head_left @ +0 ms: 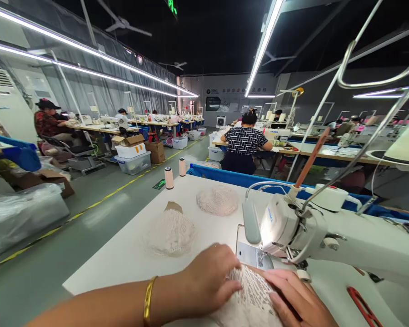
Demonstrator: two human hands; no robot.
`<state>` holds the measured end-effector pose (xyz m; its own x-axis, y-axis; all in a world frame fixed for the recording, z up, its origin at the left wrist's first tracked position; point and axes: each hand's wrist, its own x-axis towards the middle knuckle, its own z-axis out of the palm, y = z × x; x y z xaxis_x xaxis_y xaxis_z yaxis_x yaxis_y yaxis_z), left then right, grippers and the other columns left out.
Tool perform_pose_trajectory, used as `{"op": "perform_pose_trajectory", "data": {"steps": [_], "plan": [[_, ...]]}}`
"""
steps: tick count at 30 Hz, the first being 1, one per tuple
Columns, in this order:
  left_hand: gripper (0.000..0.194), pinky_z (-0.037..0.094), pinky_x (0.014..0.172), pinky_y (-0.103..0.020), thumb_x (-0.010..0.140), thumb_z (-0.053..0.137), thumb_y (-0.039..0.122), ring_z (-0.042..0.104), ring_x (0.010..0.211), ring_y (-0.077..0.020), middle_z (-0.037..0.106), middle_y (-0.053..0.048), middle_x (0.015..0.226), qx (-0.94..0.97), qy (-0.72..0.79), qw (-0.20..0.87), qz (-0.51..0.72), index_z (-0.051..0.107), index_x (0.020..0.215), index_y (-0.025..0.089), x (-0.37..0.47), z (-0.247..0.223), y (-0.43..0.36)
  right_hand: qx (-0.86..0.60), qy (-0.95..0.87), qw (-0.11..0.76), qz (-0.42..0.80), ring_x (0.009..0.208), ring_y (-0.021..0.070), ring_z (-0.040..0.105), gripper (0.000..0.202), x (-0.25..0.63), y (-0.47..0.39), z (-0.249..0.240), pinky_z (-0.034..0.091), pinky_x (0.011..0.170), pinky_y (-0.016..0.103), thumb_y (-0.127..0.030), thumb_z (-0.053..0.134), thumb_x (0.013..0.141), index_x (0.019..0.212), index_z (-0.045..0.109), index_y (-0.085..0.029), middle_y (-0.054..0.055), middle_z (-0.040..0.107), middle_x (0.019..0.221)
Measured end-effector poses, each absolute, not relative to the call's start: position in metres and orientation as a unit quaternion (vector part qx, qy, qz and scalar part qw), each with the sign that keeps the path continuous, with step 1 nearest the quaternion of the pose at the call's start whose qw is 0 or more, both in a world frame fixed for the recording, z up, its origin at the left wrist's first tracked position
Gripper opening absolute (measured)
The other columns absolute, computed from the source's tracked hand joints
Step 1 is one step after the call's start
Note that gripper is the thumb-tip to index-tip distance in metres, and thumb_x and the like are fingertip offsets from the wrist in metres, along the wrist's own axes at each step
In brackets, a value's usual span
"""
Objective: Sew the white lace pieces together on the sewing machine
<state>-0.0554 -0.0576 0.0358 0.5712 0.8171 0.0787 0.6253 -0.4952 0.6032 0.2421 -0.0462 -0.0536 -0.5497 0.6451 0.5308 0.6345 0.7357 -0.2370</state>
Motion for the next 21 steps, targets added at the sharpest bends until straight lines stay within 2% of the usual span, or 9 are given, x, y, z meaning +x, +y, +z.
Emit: {"op": "perform_pose_trajectory", "data": {"steps": [2, 4, 7, 10, 13, 15, 16, 19, 21], "plan": [[0.032, 0.049, 0.098, -0.045, 0.089, 0.080, 0.038, 0.061, 0.111, -0.0335, 0.068, -0.014, 0.122, 0.832, 0.494, 0.218, 0.127, 0.065, 0.109, 0.019, -0.051, 0.030, -0.043, -0.344, -0.878, 0.331, 0.041, 0.111, 0.0236, 0.076, 0.041, 0.228, -0.055, -0.043, 0.065, 0.094, 0.033, -0.024, 0.058, 0.108, 0.148, 0.059, -0.032, 0.006, 0.074, 0.134], [0.028, 0.048, 0.093, -0.043, 0.085, 0.080, 0.036, 0.059, 0.106, -0.0324, 0.065, -0.011, 0.112, 0.826, 0.508, 0.227, 0.088, 0.062, 0.098, 0.020, -0.045, 0.026, -0.028, -0.340, -0.878, 0.329, 0.070, 0.113, 0.0263, 0.072, 0.038, 0.218, -0.058, -0.038, 0.064, 0.095, 0.038, -0.022, 0.059, 0.106, 0.144, 0.060, -0.029, 0.009, 0.071, 0.135], [0.015, 0.043, 0.085, -0.037, 0.083, 0.070, 0.021, 0.058, 0.095, -0.0269, 0.061, -0.006, 0.098, 0.840, 0.473, 0.255, 0.080, 0.055, 0.081, 0.021, -0.034, 0.026, -0.011, -0.356, -0.868, 0.327, 0.117, 0.106, 0.0267, 0.068, 0.015, 0.212, -0.059, -0.036, 0.061, 0.089, 0.041, -0.017, 0.055, 0.105, 0.115, 0.062, -0.025, 0.010, 0.071, 0.129], [0.015, 0.038, 0.072, -0.031, 0.080, 0.061, 0.014, 0.054, 0.080, -0.0205, 0.058, -0.001, 0.086, 0.845, 0.449, 0.275, 0.090, 0.049, 0.075, 0.021, -0.022, 0.028, -0.006, -0.367, -0.856, 0.325, 0.166, 0.100, 0.0256, 0.065, 0.013, 0.216, -0.061, -0.032, 0.056, 0.088, 0.040, -0.016, 0.051, 0.106, 0.098, 0.057, -0.025, 0.007, 0.072, 0.119], [0.012, 0.034, 0.062, -0.028, 0.082, 0.057, 0.017, 0.048, 0.069, -0.0161, 0.053, 0.004, 0.073, 0.833, 0.425, 0.333, 0.122, 0.047, 0.079, 0.023, -0.016, 0.025, -0.007, -0.406, -0.813, 0.331, 0.255, 0.115, 0.0281, 0.065, 0.010, 0.219, -0.064, -0.024, 0.052, 0.100, 0.043, -0.025, 0.058, 0.105, 0.115, 0.060, -0.027, 0.007, 0.071, 0.128], [0.010, 0.033, 0.060, -0.027, 0.083, 0.058, 0.022, 0.045, 0.067, -0.0146, 0.051, 0.006, 0.071, 0.808, 0.403, 0.393, 0.172, 0.048, 0.081, 0.023, -0.013, 0.021, -0.009, -0.451, -0.760, 0.334, 0.327, 0.123, 0.0301, 0.063, 0.028, 0.218, -0.064, -0.019, 0.050, 0.104, 0.044, -0.034, 0.064, 0.103, 0.130, 0.060, -0.027, 0.009, 0.069, 0.134], [0.011, 0.033, 0.061, -0.027, 0.084, 0.060, 0.024, 0.044, 0.067, -0.0143, 0.051, 0.006, 0.072, 0.792, 0.395, 0.420, 0.200, 0.049, 0.081, 0.022, -0.012, 0.018, -0.010, -0.471, -0.731, 0.339, 0.360, 0.121, 0.0301, 0.064, 0.032, 0.216, -0.064, -0.018, 0.051, 0.102, 0.043, -0.038, 0.065, 0.102, 0.131, 0.061, -0.026, 0.009, 0.070, 0.131], [0.017, 0.035, 0.065, -0.027, 0.086, 0.066, 0.029, 0.046, 0.073, -0.0148, 0.052, 0.006, 0.078, 0.733, 0.387, 0.500, 0.251, 0.050, 0.088, 0.022, -0.010, 0.013, -0.013, -0.507, -0.660, 0.357, 0.424, 0.100, 0.0258, 0.065, 0.022, 0.209, -0.061, -0.015, 0.052, 0.090, 0.038, -0.039, 0.064, 0.098, 0.116, 0.065, -0.025, 0.005, 0.069, 0.106], [0.025, 0.039, 0.068, -0.027, 0.085, 0.070, 0.034, 0.050, 0.075, -0.0155, 0.057, 0.006, 0.080, 0.672, 0.372, 0.589, 0.253, 0.050, 0.094, 0.023, -0.008, 0.013, -0.012, -0.522, -0.639, 0.354, 0.441, 0.095, 0.0234, 0.062, 0.019, 0.206, -0.061, -0.013, 0.050, 0.086, 0.036, -0.036, 0.067, 0.094, 0.109, 0.064, -0.025, 0.003, 0.065, 0.100]]}}
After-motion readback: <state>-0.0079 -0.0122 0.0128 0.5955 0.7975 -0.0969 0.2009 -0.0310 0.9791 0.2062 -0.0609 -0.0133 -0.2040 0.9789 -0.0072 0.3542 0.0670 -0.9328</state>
